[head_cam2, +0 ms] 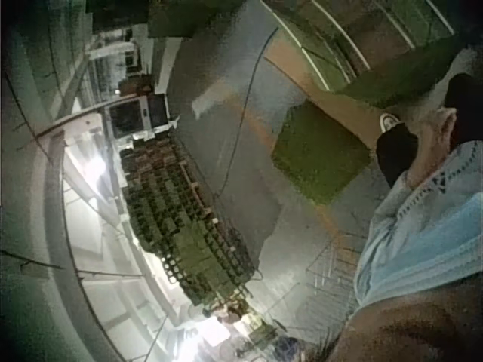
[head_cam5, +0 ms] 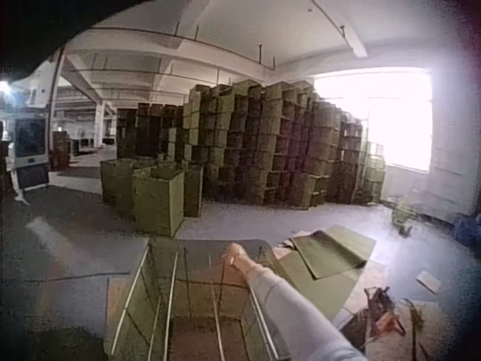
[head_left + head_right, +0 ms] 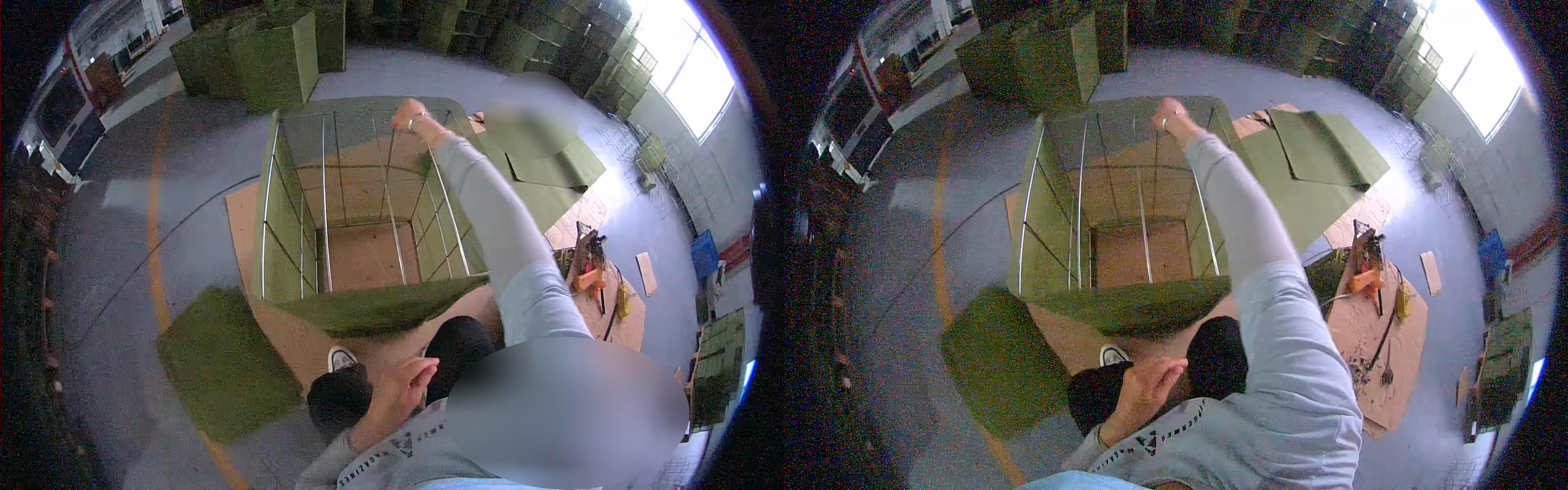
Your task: Gluing green foam sheets onto a wire frame using a hot glue gun.
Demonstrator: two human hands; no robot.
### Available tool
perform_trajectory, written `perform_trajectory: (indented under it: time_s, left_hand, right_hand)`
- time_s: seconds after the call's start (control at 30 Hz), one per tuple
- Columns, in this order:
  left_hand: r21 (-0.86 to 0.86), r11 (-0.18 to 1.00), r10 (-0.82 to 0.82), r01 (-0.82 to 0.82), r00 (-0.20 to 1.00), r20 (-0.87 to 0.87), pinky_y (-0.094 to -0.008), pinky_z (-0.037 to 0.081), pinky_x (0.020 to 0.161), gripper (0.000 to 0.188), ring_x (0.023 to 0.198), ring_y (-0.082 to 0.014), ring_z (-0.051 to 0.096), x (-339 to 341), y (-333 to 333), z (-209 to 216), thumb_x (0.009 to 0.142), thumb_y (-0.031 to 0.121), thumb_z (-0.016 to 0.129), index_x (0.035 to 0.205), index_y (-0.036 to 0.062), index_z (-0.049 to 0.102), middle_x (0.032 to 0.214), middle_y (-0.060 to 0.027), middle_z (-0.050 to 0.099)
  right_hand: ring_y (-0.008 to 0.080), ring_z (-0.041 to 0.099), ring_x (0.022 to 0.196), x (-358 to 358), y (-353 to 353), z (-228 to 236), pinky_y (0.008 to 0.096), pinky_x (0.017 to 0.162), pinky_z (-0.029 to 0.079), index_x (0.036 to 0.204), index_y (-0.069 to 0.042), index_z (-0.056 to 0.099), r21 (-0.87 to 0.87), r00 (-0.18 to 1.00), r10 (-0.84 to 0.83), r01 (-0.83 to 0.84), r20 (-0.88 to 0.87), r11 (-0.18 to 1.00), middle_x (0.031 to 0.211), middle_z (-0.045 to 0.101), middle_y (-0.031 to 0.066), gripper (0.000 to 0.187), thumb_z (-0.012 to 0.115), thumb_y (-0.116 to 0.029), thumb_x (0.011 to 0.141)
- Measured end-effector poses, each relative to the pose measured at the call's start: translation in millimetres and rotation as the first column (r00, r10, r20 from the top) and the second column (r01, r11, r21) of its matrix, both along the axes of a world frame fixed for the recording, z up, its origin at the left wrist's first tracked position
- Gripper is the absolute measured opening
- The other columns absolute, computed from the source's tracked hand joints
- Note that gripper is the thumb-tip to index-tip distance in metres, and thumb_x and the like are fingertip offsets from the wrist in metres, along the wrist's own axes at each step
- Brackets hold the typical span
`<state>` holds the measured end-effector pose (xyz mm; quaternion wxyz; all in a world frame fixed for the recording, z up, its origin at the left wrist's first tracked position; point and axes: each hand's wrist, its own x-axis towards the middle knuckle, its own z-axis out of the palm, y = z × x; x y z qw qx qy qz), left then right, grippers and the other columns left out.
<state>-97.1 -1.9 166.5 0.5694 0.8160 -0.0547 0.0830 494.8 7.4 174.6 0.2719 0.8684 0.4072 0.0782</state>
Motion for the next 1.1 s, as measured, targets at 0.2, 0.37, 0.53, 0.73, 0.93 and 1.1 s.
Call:
perform_trajectory:
  time_s: [0.2, 0.37, 0.53, 0.73, 0.93, 1.1]
  left_hand:
    - [-0.006, 0.999, 0.042, -0.041, 0.994, 0.100, -0.0327, 0.052, 0.068, 0.013, 0.080, -0.0267, 0.068, 5, -7, 1, 0.090, 0.013, 0.062, 0.099, 0.0037, 0.068, 0.089, -0.0129, 0.069]
    - [-0.171, 0.985, 0.035, -0.027, 0.998, 0.046, -0.0316, 0.051, 0.069, 0.015, 0.079, -0.0271, 0.068, 3, -13, 6, 0.090, 0.013, 0.062, 0.097, 0.0004, 0.067, 0.089, -0.0154, 0.068]
    - [-0.145, 0.982, 0.114, -0.119, 0.993, -0.040, -0.0265, 0.051, 0.074, 0.013, 0.082, -0.0145, 0.066, -13, 22, 25, 0.091, 0.010, 0.061, 0.096, 0.0010, 0.069, 0.091, -0.0082, 0.072]
    - [-0.347, 0.885, 0.427, -0.311, 0.839, 0.338, -0.0285, 0.051, 0.075, 0.035, 0.096, -0.0176, 0.062, -2, 36, 79, 0.088, 0.012, 0.065, 0.121, 0.0013, 0.058, 0.124, -0.0103, 0.061]
    - [-0.766, 0.594, -0.345, 0.247, 0.938, 0.035, -0.0227, 0.047, 0.062, 0.018, 0.073, -0.0134, 0.062, -23, 70, 78, 0.090, 0.014, 0.064, 0.100, -0.0009, 0.067, 0.086, -0.0080, 0.067]
    - [-0.122, 0.916, 0.329, -0.382, 0.889, -0.318, -0.0221, 0.029, 0.046, 0.022, 0.050, -0.0050, 0.041, -164, 181, -3, 0.093, 0.012, 0.053, 0.075, 0.0022, 0.060, 0.060, 0.0022, 0.049]
  right_hand:
    - [0.0288, 0.068, 0.082, -92, -59, 179, 0.0424, 0.072, 0.053, 0.081, -0.019, 0.073, 0.815, 0.994, 0.102, -0.019, -0.049, 0.580, 0.084, 0.070, 0.0091, 0.019, 0.058, -0.030, 0.083]
    - [0.0118, 0.059, 0.058, -168, -69, 232, 0.0280, 0.053, 0.048, 0.090, -0.008, 0.072, 0.759, 0.984, 0.142, -0.013, -0.105, 0.651, 0.062, 0.061, 0.0033, 0.020, 0.063, -0.026, 0.087]
    - [0.0067, 0.051, 0.054, -249, -108, 245, 0.0230, 0.051, 0.045, 0.099, 0.000, 0.069, 0.895, 0.808, 0.432, 0.245, -0.401, 0.372, 0.063, 0.056, -0.0003, 0.020, 0.059, -0.017, 0.093]
    - [0.0076, 0.055, 0.057, -397, -125, 219, 0.0255, 0.053, 0.046, 0.100, -0.002, 0.069, 0.849, 0.453, 0.718, 0.311, -0.528, 0.428, 0.066, 0.059, 0.0011, 0.018, 0.060, -0.016, 0.093]
    - [0.0154, 0.060, 0.056, -509, -89, 137, 0.0292, 0.055, 0.049, 0.106, -0.001, 0.065, 0.732, -0.001, 0.746, 0.185, -0.666, 0.655, 0.073, 0.066, 0.0110, 0.020, 0.062, -0.009, 0.088]
    - [0.0303, 0.068, 0.073, -516, -112, 98, 0.0381, 0.067, 0.053, 0.119, -0.004, 0.060, 0.629, -0.075, 0.625, -0.042, -0.777, 0.777, 0.094, 0.069, 0.0158, 0.036, 0.063, -0.018, 0.086]
